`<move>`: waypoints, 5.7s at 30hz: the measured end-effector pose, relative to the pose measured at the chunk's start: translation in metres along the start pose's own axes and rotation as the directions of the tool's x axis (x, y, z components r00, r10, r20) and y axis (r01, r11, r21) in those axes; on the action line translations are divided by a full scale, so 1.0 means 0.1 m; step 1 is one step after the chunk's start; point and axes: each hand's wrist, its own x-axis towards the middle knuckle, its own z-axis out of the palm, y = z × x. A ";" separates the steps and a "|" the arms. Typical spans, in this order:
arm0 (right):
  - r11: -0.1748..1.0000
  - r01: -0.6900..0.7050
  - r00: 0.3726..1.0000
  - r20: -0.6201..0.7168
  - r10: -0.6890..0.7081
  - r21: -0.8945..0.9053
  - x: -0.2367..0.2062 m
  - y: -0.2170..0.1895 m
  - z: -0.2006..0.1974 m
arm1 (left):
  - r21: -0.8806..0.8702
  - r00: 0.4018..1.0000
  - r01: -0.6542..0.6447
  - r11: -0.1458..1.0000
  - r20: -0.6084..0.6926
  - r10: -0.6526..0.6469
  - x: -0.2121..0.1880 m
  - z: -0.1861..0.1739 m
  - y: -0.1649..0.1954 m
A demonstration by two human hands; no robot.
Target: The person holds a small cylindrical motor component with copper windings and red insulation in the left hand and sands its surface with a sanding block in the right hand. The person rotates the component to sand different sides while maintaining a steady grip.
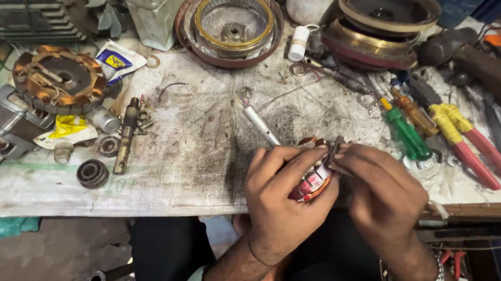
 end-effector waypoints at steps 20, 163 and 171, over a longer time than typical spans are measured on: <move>0.982 0.184 0.983 0.017 -0.183 -0.045 0.03 -0.16 0.03 | 0.108 0.994 -0.087 0.990 0.082 0.078 -0.02 -0.02 -0.14; 0.966 0.171 0.984 -0.016 -0.177 -0.196 0.06 -0.58 -0.40 | 0.026 0.998 -0.055 0.998 0.025 0.054 0.10 -0.35 0.56; 0.980 0.184 0.982 -0.021 -0.186 -0.076 0.12 -0.69 -0.44 | 0.015 0.998 -0.049 0.999 0.029 0.049 0.11 -0.36 0.59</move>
